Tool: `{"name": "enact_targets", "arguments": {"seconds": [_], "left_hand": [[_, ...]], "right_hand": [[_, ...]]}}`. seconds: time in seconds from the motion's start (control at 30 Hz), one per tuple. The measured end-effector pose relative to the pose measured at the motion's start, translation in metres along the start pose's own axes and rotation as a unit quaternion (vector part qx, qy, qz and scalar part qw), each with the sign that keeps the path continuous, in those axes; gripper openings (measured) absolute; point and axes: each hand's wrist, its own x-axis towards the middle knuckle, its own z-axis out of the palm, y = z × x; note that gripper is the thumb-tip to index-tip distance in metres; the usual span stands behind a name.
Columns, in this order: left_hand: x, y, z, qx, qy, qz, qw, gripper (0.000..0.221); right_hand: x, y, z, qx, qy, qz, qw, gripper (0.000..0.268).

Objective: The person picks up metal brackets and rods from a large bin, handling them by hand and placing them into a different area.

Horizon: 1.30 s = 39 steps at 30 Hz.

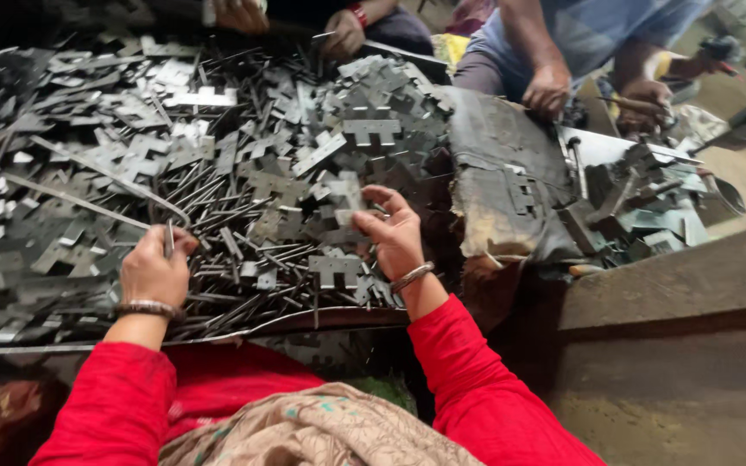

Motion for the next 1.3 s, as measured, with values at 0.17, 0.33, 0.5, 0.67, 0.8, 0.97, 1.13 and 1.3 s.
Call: {"name": "enact_targets", "arguments": {"seconds": [0.17, 0.33, 0.5, 0.67, 0.8, 0.97, 1.13, 1.3], "left_hand": [[0.028, -0.004, -0.024, -0.556, 0.209, -0.240, 0.768, 0.007], [0.008, -0.015, -0.038, -0.815, 0.140, -0.283, 0.486, 0.020], [-0.033, 0.016, 0.006, -0.825, 0.043, -0.292, 0.481, 0.019], [-0.074, 0.073, 0.045, -0.872, -0.100, -0.278, 0.391, 0.032], [-0.086, 0.096, 0.045, -0.777, -0.056, -0.355, 0.517, 0.062], [-0.086, 0.124, 0.036, -0.596, -0.090, -0.235, 0.763, 0.072], [-0.066, 0.061, -0.046, 0.167, -0.061, 0.141, 0.974, 0.053], [-0.064, -0.015, -0.096, 0.403, -0.165, 0.081, 0.897, 0.014]], "right_hand": [[0.009, 0.016, -0.007, 0.195, 0.018, 0.244, 0.950, 0.045], [-0.011, 0.025, 0.025, 0.152, 0.016, 0.323, 0.934, 0.046], [-0.033, 0.014, 0.055, 0.035, -0.061, 0.213, 0.974, 0.049], [-0.068, 0.008, 0.096, -0.283, -0.201, -0.025, 0.937, 0.048], [-0.092, 0.010, 0.108, -0.424, -0.373, -0.227, 0.793, 0.049], [-0.077, 0.022, 0.090, -0.219, -0.255, 0.010, 0.942, 0.051], [-0.036, -0.010, 0.036, 0.096, -0.141, 0.229, 0.958, 0.055], [0.025, -0.030, -0.112, -0.050, 0.056, -0.032, 0.997, 0.055]]}}
